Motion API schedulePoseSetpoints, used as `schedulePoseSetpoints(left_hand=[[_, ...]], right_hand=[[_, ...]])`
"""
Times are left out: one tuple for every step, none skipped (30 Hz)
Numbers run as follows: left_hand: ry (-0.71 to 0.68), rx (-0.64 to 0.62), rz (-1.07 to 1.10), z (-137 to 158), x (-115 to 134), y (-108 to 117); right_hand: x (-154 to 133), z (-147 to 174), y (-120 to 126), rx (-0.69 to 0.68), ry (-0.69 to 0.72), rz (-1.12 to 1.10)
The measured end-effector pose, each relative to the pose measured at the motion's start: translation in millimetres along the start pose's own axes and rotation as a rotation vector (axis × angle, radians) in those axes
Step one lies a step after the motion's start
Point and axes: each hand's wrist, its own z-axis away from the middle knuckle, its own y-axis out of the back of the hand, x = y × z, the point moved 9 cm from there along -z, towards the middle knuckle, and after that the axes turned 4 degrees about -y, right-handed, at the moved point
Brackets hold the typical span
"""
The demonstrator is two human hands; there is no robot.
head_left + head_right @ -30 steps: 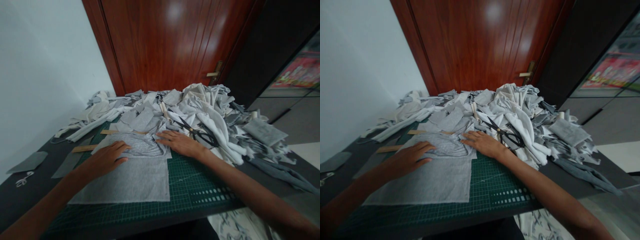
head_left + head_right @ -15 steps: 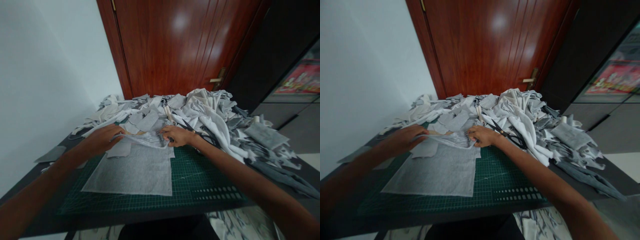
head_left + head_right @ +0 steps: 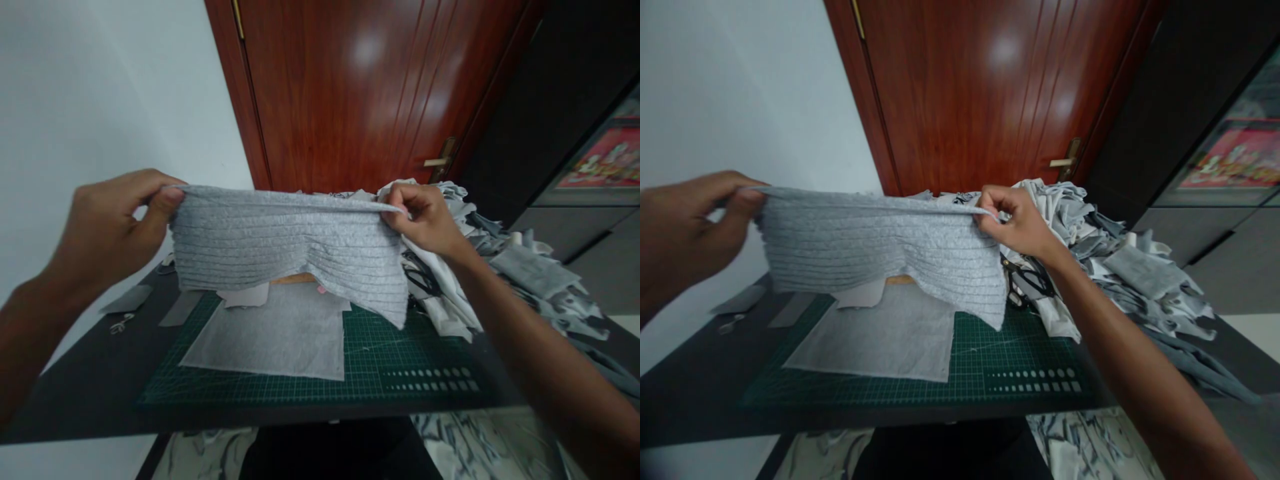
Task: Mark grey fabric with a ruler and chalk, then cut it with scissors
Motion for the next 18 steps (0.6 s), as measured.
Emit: schedulePoseSetpoints(left_hand=[[0.036,0.004,-0.012,-3.0,-1.1,3.9],[0.066,-0.002,-0.004,-6.3,-3.7,4.2],[0.085,-0.022,0.025,-9.6,-7.4,0.5],[0.093,-0.058,0.073,-12.8,-11.7,-6.8],[0.091,-0.105,0.128,-15.3,-16.0,-16.6],[0.089,-0.149,0.181,-16.7,-20.6,-26.7],[0.089,-0.189,0.227,-16.8,-24.8,-36.2],[0.091,-0.223,0.267,-15.4,-28.1,-44.2],[0.097,-0.253,0.304,-12.5,-30.3,-50.5],[0.104,-0.287,0.34,-8.2,-30.9,-55.3],[0.118,-0.321,0.374,-2.6,-30.7,-58.4],[0.139,-0.357,0.404,3.8,-29.9,-59.9],[0.167,-0.382,0.429,10.0,-29.5,-59.1],[0.197,-0.386,0.448,15.4,-29.9,-56.0],[0.225,-0.377,0.463,19.6,-30.7,-51.9],[0.245,-0.361,0.472,22.9,-31.8,-48.1],[0.255,-0.348,0.476,25.6,-32.5,-46.2],[0.249,-0.35,0.479,28.3,-31.9,-47.7]], right_hand=[[1.0,-1.9,7.4,0.041,-0.025,-0.004],[3.7,-3.6,11.8,0.066,-0.048,0.001],[7.5,-4.8,13.1,0.073,-0.068,0.007],[11.7,-5.4,12.0,0.069,-0.083,0.011],[16.0,-5.1,8.9,0.055,-0.098,0.009],[19.9,-3.8,4.2,0.035,-0.117,0.002],[22.7,-1.2,-1.2,0.01,-0.136,-0.01],[23.8,2.5,-6.6,-0.016,-0.153,-0.024],[22.9,7.2,-11.1,-0.039,-0.168,-0.037],[20.1,12.6,-14.5,-0.062,-0.183,-0.049],[16.1,18.6,-16.4,-0.083,-0.2,-0.062],[11.5,24.6,-16.8,-0.102,-0.223,-0.081],[7.2,30.6,-15.7,-0.116,-0.254,-0.106],[3.8,36.3,-14.0,-0.132,-0.293,-0.135],[1.7,41.6,-12.3,-0.148,-0.332,-0.163],[1.2,46.5,-11.1,-0.165,-0.365,-0.183],[2.6,51.3,-11.5,-0.187,-0.389,-0.19],[6.5,56.2,-14.2,-0.216,-0.404,-0.182]])
